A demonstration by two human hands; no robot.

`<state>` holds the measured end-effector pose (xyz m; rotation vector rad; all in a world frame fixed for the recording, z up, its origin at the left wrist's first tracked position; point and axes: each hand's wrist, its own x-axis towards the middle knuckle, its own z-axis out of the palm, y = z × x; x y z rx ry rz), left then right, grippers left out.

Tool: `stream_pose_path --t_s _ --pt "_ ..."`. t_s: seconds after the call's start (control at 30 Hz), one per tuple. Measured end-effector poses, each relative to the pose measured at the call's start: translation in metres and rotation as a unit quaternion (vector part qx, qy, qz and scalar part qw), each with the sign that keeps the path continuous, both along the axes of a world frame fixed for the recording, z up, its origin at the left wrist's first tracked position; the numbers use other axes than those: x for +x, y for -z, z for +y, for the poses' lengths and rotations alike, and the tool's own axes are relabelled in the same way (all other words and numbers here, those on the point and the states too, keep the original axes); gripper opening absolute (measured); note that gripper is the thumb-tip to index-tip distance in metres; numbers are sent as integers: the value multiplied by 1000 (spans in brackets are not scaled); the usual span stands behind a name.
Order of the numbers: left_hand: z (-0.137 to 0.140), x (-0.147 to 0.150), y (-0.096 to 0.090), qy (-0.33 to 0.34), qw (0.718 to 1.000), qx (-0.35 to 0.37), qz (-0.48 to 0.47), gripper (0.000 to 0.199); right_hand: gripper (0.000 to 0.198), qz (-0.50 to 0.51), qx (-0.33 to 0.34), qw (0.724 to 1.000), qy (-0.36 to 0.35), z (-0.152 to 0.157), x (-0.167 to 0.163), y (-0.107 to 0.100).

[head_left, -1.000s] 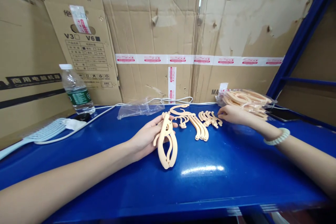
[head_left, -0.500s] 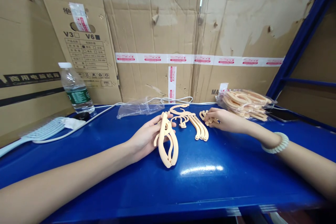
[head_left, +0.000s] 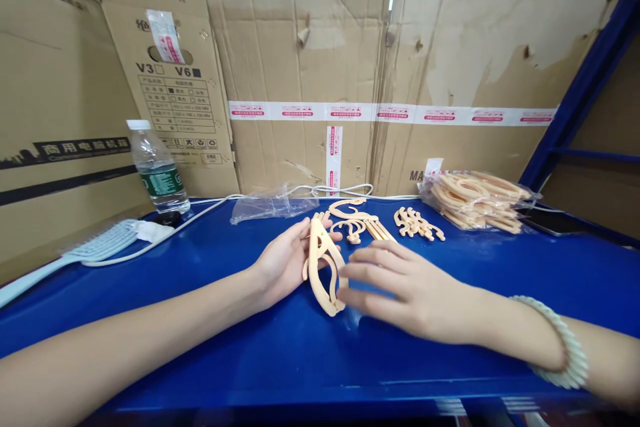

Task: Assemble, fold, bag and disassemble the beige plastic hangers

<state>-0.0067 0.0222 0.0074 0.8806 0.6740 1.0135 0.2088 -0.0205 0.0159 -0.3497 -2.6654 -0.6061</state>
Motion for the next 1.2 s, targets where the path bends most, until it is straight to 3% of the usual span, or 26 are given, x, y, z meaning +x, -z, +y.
stream_pose_path --t_s 0.07,0.23,0.33,0.43,0.7,0.83,0.9,1.03,1.2 --pt "-7 0 -1 31 999 19 11 24 24 -7 6 1000 -9 -4 -5 7" --pt "-24 3 0 108 988 87 71 33 27 16 5 1000 18 3 0 13" --pt "-27 3 5 88 981 103 142 24 31 1 28 999 30 4 2 12" --pt "-28 1 7 64 974 128 178 30 33 -22 36 998 43 4 3 12" --pt "-27 2 6 51 977 139 154 34 36 -22 63 996 57 8 3 11" --pt "-23 1 6 18 988 86 131 24 27 1 128 991 49 10 12 3" --pt "-20 -1 6 6 989 70 129 23 22 44 100 993 53 16 24 -4" --pt "-17 -2 6 23 988 77 131 23 13 176 -78 975 111 36 59 -20" --pt "-17 -1 3 19 988 70 133 22 16 41 -159 977 139 59 86 -27"
